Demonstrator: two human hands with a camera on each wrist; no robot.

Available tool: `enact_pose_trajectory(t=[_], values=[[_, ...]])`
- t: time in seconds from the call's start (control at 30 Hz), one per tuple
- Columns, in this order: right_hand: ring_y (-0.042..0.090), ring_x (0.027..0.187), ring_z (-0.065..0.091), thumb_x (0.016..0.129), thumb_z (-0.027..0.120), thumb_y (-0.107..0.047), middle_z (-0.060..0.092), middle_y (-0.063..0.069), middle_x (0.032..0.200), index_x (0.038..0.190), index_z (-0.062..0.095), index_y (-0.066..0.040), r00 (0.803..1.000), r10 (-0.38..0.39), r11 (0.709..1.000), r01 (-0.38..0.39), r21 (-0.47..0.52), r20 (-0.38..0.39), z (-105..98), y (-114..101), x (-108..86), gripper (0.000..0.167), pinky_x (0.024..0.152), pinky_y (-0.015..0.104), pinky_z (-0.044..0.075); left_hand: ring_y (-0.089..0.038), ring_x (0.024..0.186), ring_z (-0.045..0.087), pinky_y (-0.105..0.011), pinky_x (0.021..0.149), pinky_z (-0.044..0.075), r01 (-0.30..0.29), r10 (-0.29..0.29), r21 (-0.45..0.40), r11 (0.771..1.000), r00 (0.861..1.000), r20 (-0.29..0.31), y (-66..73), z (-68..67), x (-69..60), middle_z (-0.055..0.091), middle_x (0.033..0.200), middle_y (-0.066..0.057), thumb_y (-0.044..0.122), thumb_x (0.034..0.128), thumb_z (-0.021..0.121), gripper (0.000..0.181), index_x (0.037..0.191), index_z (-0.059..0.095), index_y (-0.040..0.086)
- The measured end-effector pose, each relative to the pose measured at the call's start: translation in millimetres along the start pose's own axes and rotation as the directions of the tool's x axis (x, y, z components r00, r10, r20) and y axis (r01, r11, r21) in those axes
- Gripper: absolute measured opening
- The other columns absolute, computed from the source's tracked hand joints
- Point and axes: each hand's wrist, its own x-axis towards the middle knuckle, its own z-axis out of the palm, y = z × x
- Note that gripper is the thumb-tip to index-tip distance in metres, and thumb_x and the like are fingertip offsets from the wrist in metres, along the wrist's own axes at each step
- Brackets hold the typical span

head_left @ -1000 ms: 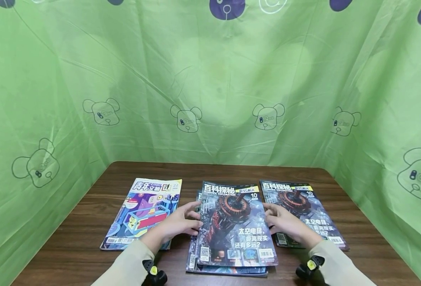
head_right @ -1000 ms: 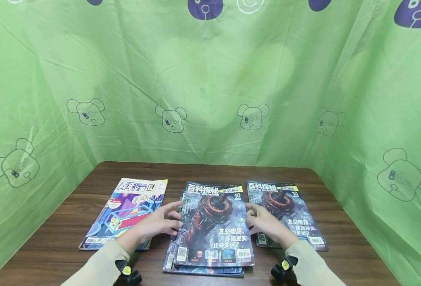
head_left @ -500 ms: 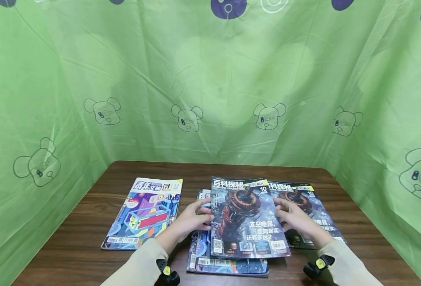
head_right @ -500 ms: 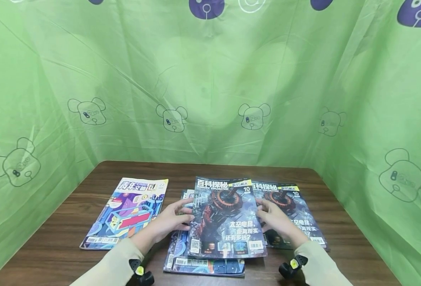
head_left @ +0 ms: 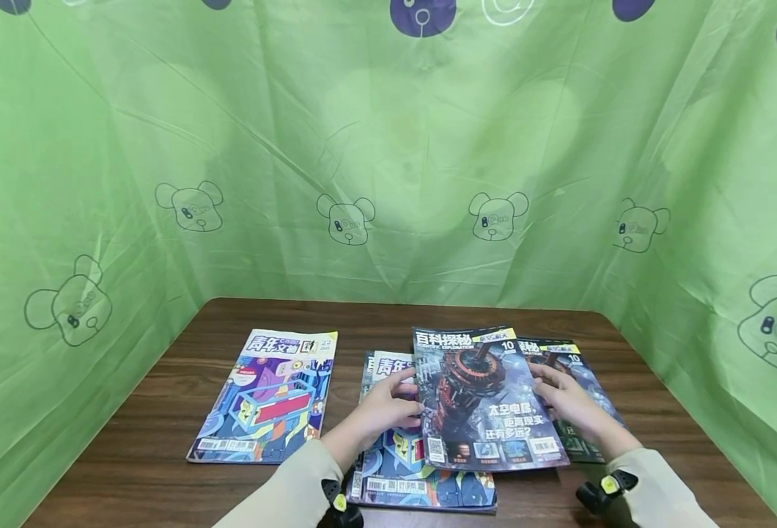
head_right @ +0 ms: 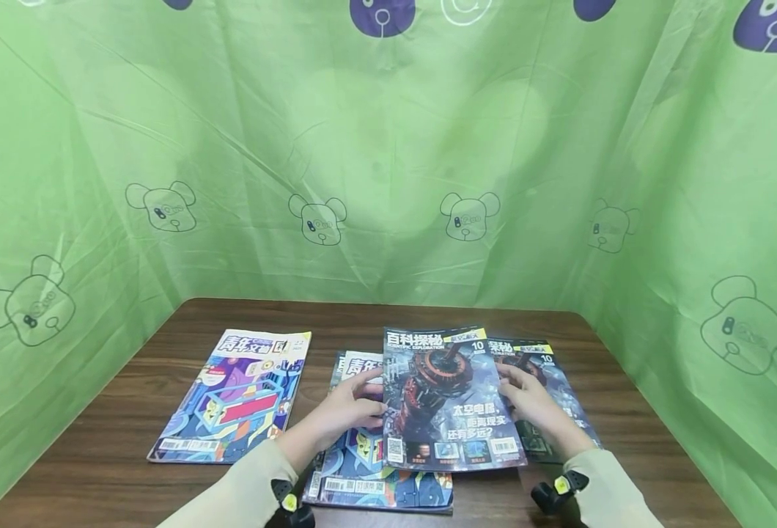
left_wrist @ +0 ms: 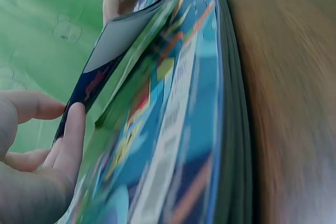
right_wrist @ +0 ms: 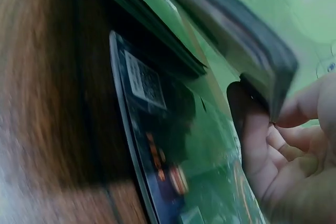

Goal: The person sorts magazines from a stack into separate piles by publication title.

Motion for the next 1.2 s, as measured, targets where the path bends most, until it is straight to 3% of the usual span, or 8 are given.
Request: enact_pose_trajectory(t=[0.13, 0.3, 0.5, 0.87, 1.2], values=[[0.028, 0.105, 0.06, 0.107, 0.042, -0.015, 0.043, 0.035, 0.139, 0.155, 0.022, 0.007, 1.0, 0.009, 1.0, -0.009, 0.005, -0.014, -9.5, 6.4, -0.4, 0.057, 0.079, 0.041, 0.056, -0.023, 0.082, 0.069, -0.042, 0.077, 0.06, -0.017, 0.017, 0.0, 1.0, 1.0, 0.01, 0.9, 12.6, 4.2, 0.052, 0.132, -0.021, -0.005, 0.0809, 0.071, 0.08, 0.153, 0.037, 0.002], [0.021, 0.09, 0.062, 0.106, 0.039, -0.013, 0.051, 0.031, 0.128, 0.155, 0.021, 0.006, 0.998, 0.035, 0.999, -0.034, 0.023, -0.054, -18.2, 8.4, -1.6, 0.056, 0.073, 0.037, 0.056, -0.027, 0.089, 0.07, -0.044, 0.078, 0.06, -0.031, 0.032, -0.014, 0.999, 0.999, 0.036, 1.6, 26.9, 7.9, 0.051, 0.135, -0.02, -0.006, 0.0809, 0.069, 0.081, 0.154, 0.036, 0.004], [0.019, 0.091, 0.058, 0.106, 0.038, -0.011, 0.044, 0.034, 0.134, 0.155, 0.022, 0.008, 0.996, 0.026, 0.999, -0.028, -0.016, -0.088, -30.1, 12.8, -3.0, 0.055, 0.074, 0.032, 0.053, -0.029, 0.104, 0.066, -0.04, 0.078, 0.06, -0.044, 0.043, 0.02, 0.999, 0.998, 0.047, 0.8, 41.6, 12.8, 0.053, 0.135, -0.017, -0.01, 0.0791, 0.068, 0.083, 0.154, 0.036, 0.004], [0.018, 0.077, 0.063, 0.107, 0.036, -0.014, 0.062, 0.011, 0.1, 0.155, 0.021, 0.007, 0.987, 0.073, 0.997, -0.069, 0.031, -0.144, -49.1, 20.6, -5.2, 0.055, 0.067, 0.037, 0.057, -0.025, 0.108, 0.064, -0.037, 0.084, 0.058, -0.046, 0.044, 0.039, 0.998, 0.998, 0.037, 1.7, 67.1, 26.1, 0.05, 0.141, -0.017, -0.012, 0.0794, 0.071, 0.084, 0.154, 0.036, 0.004], [0.014, 0.077, 0.061, 0.108, 0.037, -0.02, 0.062, 0.01, 0.103, 0.153, 0.026, 0.009, 0.97, 0.095, 0.994, -0.104, -0.03, -0.223, -65.0, 27.2, -6.9, 0.055, 0.065, 0.034, 0.055, -0.021, 0.106, 0.063, -0.036, 0.081, 0.059, -0.047, 0.046, 0.026, 0.999, 0.999, 0.028, -0.9, 90.8, 33.2, 0.05, 0.144, -0.015, -0.017, 0.0744, 0.071, 0.087, 0.153, 0.039, 0.005]])
